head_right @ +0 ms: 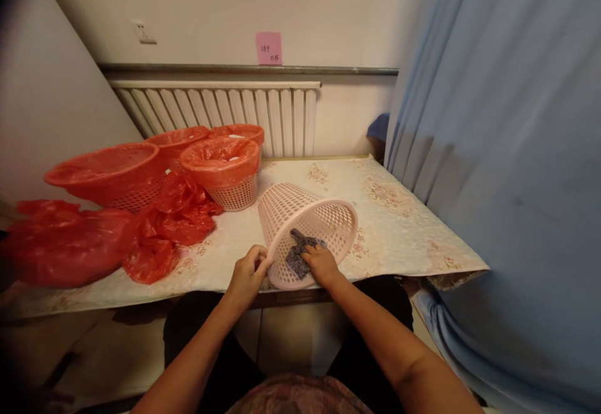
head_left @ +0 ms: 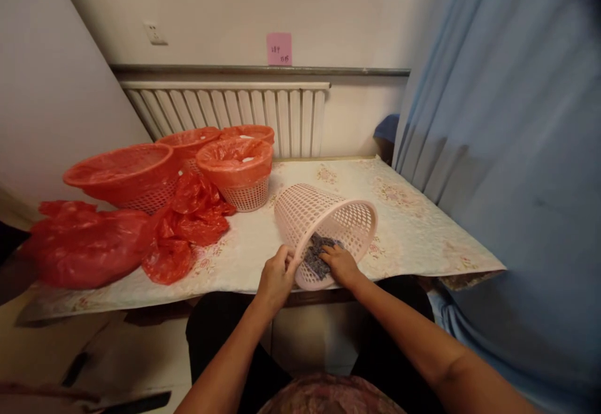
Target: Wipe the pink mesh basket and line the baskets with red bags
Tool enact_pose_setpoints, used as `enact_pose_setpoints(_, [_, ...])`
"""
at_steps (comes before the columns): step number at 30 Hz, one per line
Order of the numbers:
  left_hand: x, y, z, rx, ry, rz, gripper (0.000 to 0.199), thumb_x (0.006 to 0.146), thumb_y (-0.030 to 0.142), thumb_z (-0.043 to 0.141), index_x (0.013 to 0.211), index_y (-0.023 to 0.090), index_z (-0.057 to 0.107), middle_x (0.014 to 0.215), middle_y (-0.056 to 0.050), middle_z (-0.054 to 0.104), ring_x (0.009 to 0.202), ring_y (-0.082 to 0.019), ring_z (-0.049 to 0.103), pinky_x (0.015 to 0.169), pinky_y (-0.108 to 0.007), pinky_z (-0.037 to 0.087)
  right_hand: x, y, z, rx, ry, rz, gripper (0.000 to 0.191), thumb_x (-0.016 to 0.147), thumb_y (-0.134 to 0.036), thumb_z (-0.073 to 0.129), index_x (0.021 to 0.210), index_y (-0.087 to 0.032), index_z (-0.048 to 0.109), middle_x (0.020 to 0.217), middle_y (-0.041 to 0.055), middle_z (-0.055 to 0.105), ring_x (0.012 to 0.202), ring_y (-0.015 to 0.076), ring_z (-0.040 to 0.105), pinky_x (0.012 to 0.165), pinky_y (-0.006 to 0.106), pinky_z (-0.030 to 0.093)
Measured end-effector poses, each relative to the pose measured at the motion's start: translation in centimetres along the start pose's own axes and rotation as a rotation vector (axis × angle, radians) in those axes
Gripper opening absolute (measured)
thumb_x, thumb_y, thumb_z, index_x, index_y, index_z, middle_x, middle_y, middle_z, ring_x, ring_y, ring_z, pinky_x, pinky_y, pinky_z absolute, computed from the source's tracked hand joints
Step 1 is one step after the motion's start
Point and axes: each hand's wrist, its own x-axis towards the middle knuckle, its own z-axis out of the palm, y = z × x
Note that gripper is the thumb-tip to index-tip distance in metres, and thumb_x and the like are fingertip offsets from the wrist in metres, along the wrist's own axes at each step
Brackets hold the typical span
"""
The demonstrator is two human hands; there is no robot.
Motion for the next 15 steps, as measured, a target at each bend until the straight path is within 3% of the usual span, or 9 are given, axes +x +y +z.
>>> enact_pose_setpoints(2, [-0.4,0.4,0.8,-0.056,0.072,-0.030,0.014,0.087,0.035,0.050,0.082,0.022,0.052,0.072,0.002,0.059,0.064,-0.015,0.057,0.064,-0.026,0.043,-0.2,0.1,0.2,-0.011,0.015,0.035,0.035,0.091,-0.010,0.044,0.113,-0.024,0.067,0.123,0.0075,0.062,0.099,0.0215,0.053,0.086,0.035,0.042])
enact_pose_setpoints(5, [-2.4,-1.4,3.4,-0.095,0.182,-0.106,0.019,0.087,0.039,0.049,0.081,0.021,0.052,0.076,-0.001,0.061,0.069,-0.017,0.059,0.066,-0.028,0.047,-0.5,-0.5,0.8,-0.001,0.041,0.087,0.040,0.090,-0.007,0.041,0.115,-0.025,0.066,0.127,0.0066,0.060,0.101,0.0218,0.052,0.087,0.036,0.042])
enact_pose_setpoints(7, [-4.0,-3.6,5.4,-0.138,0.167,-0.187,0.017,0.083,0.038,0.053,0.081,0.021,0.053,0.078,-0.002,0.063,0.074,-0.019,0.060,0.071,-0.031,0.049,-0.6,-0.8,1.1,0.021,0.057,0.113,0.040,0.089,-0.007,0.041,0.114,-0.025,0.067,0.129,0.0065,0.059,0.102,0.0225,0.052,0.087,0.036,0.042])
enact_pose_setpoints(10, [-5.6,-6.8,7.8,-0.274,0.039,-0.343,0.021,0.073,0.030,0.059,0.090,0.018,0.058,0.083,-0.005,0.068,0.077,-0.021,0.064,0.074,-0.034,0.051,-0.6,-1.3,1.3,0.068,0.079,0.143,0.041,0.086,-0.006,0.042,0.112,-0.023,0.068,0.130,0.0074,0.060,0.105,0.0240,0.053,0.088,0.038,0.043])
enact_pose_setpoints(13, [-5.6,-7.9,8.5,-0.314,0.017,-0.402,0.024,0.073,0.030,0.057,0.092,0.016,0.060,0.086,-0.007,0.069,0.079,-0.024,0.064,0.074,-0.036,0.051,-0.2,-2.4,1.7,0.122,0.102,0.177,0.045,0.079,-0.002,0.043,0.111,-0.021,0.069,0.128,0.0074,0.062,0.107,0.0230,0.056,0.093,0.037,0.044])
enact_pose_setpoints(15, [-5.1,-7.4,7.8,-0.277,0.056,-0.338,0.023,0.076,0.032,0.054,0.092,0.017,0.060,0.087,-0.007,0.068,0.082,-0.023,0.063,0.075,-0.035,0.050,0.3,-3.8,2.2,0.160,0.116,0.189,0.048,0.074,-0.001,0.045,0.111,-0.020,0.068,0.124,0.0064,0.065,0.109,0.0208,0.058,0.096,0.034,0.044])
